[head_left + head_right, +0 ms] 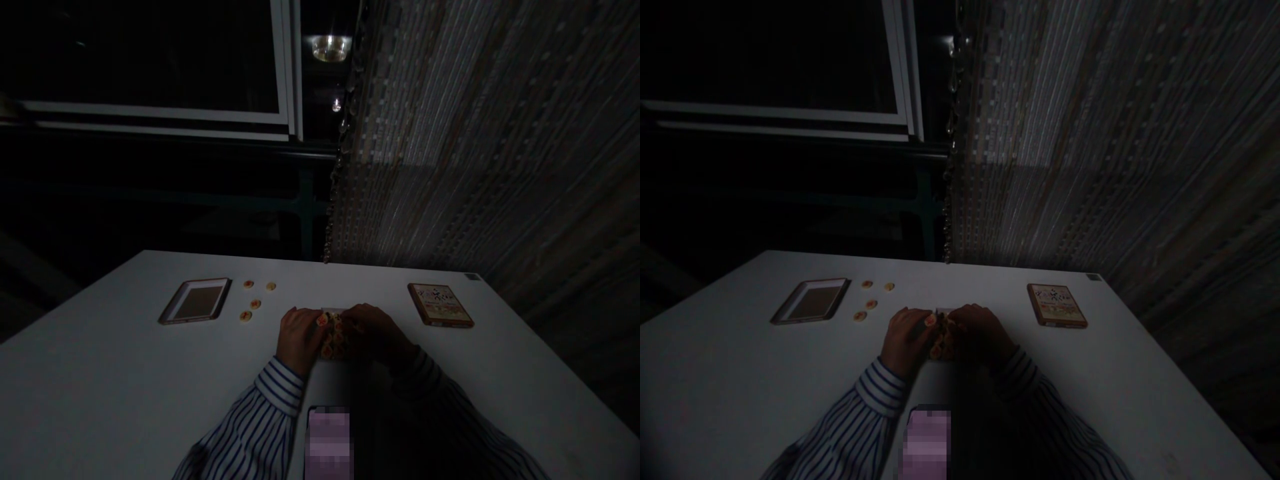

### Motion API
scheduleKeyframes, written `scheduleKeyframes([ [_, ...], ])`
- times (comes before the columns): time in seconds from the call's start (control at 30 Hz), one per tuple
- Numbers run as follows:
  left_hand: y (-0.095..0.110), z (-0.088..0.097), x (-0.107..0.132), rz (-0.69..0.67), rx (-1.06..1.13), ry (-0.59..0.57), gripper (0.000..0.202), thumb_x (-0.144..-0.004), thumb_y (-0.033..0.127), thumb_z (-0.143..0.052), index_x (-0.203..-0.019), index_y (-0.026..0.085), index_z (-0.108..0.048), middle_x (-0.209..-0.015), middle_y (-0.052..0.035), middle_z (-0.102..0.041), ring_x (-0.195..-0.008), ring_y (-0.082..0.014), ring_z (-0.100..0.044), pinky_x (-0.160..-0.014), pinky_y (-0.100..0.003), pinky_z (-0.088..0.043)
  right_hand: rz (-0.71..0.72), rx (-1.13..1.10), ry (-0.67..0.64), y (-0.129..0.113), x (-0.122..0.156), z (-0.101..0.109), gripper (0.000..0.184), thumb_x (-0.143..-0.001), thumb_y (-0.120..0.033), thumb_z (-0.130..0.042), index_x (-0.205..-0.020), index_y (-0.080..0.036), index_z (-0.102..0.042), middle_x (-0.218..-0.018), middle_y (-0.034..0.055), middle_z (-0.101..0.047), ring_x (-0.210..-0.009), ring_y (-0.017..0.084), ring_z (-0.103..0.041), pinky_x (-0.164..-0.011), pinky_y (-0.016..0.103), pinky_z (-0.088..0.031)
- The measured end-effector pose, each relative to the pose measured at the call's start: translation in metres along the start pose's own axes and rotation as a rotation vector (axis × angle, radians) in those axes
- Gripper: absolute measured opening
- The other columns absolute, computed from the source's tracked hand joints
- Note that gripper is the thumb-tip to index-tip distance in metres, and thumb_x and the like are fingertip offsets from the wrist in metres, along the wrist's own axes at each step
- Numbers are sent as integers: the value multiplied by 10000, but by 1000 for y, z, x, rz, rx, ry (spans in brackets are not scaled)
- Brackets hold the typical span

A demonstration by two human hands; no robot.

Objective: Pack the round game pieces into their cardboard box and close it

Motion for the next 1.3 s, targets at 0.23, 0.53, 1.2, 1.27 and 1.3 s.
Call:
scheduleKeyframes([
  [0.23,-2,-4,3,-43,-9,37,203,-762,296,-525,-927,188,-571,-872,-50,-651,-840,-186,-566,-870,-426,-367,-4,-139,-1,-5,-14,3,171,-794,-220,-446,-882,-162,-580,-864,58,-638,-800,155,-568,-718,261,-414],
  [0.53,1,-3,4,-61,-17,61,184,-752,294,-545,-900,191,-580,-837,-31,-664,-820,-169,-578,-863,-399,-360,-68,-539,26,2,-16,-23,187,-804,-327,-472,-873,-182,-568,-804,15,-646,-727,125,-592,-646,226,-442],
  [1.2,6,2,7,94,257,21,230,-773,269,-500,-958,176,-600,-903,-66,-647,-862,-165,-574,-766,-315,-471,-100,-746,20,4,-17,-22,226,-778,-359,-503,-840,-171,-612,-815,46,-660,-738,156,-609,-668,261,-470],
  [1.27,5,1,7,184,328,24,211,-780,257,-485,-922,183,-622,-889,-59,-652,-855,-159,-582,-774,-309,-472,-99,-741,23,4,-17,-23,226,-772,-364,-510,-837,-177,-619,-811,44,-661,-740,160,-606,-672,264,-467],
  [1.3,4,0,8,228,364,25,207,-779,259,-483,-903,186,-632,-881,-56,-656,-849,-159,-587,-779,-310,-472,-98,-750,26,5,-17,-24,228,-769,-369,-513,-841,-181,-620,-813,42,-661,-743,160,-605,-671,263,-467],
])
Point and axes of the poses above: each hand's wrist, its own x-axis away from the middle knuckle, its own z-axis out of the back of the hand, y = z × x, the point moved 1 cm from there along -x, towards the middle knuckle
